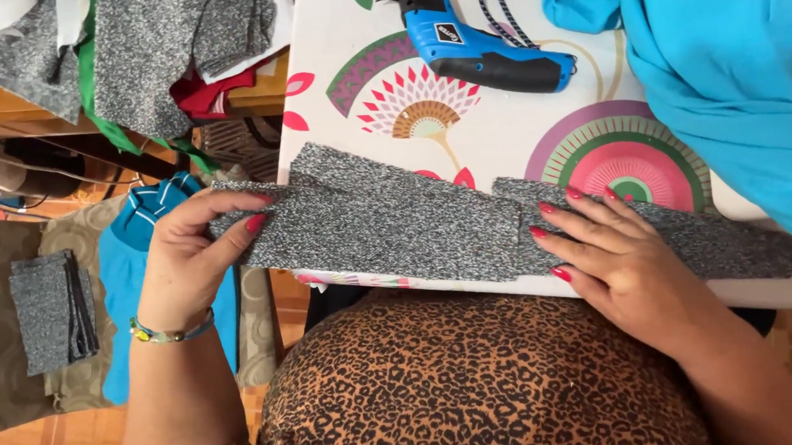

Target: The person cuts a piece of grey speckled fabric using scissors and then uses a blue electric fabric cutter to trim the edges. They fold the fabric and continue cutting it into smaller rectangular pieces on a patterned table.

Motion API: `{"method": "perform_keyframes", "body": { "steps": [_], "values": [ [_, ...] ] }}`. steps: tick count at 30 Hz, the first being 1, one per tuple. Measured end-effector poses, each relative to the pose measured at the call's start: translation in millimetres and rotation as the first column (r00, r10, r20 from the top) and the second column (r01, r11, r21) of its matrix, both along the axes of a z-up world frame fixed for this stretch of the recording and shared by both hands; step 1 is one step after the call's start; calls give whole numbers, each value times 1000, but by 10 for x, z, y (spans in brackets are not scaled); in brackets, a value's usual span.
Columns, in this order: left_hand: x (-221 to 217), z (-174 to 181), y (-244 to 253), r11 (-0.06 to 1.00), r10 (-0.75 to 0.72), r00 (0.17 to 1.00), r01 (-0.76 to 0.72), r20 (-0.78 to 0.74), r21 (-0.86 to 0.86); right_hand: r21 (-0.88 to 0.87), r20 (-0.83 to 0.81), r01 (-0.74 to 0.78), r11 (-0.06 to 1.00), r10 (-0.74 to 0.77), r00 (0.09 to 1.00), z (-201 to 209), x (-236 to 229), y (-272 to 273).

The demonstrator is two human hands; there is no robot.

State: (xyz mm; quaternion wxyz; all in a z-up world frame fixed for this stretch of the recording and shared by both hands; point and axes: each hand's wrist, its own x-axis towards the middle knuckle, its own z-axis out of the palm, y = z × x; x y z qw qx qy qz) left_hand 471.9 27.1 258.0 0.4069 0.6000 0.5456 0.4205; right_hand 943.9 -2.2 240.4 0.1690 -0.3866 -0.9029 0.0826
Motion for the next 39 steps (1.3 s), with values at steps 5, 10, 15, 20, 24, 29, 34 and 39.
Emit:
{"method": "perform_keyframes", "body": {
  "steps": [5,10,15,20,24,29,34,39],
  "values": [
    [176,19,13,1000,-21,994,22,-103,13,-111,43,43,993,-39,998,116,310,11],
    [282,-117,-23,999,-45,992,48,-120,20,-78,-16,151,985,-152,988,276,165,-58],
    [267,-155,-54,1000,-22,991,22,-134,-6,-41,-187,95,995,-101,977,266,-137,-49],
    [269,-202,-71,999,-29,988,25,-149,-30,16,-226,235,972,-226,948,199,-132,62],
    [309,-296,-83,999,14,1000,-14,2,50,-52,-278,327,943,-329,903,-89,-66,277],
    [291,-308,-106,999,19,1000,-18,-24,46,-131,-328,371,919,-393,859,-119,-193,299],
    [255,-348,-88,998,13,997,-9,-72,63,-209,-355,416,885,-465,811,-265,-139,292],
    [275,-333,-113,999,28,1000,-28,8,34,-262,-396,437,861,-509,765,-180,-276,352]
  ]
}}
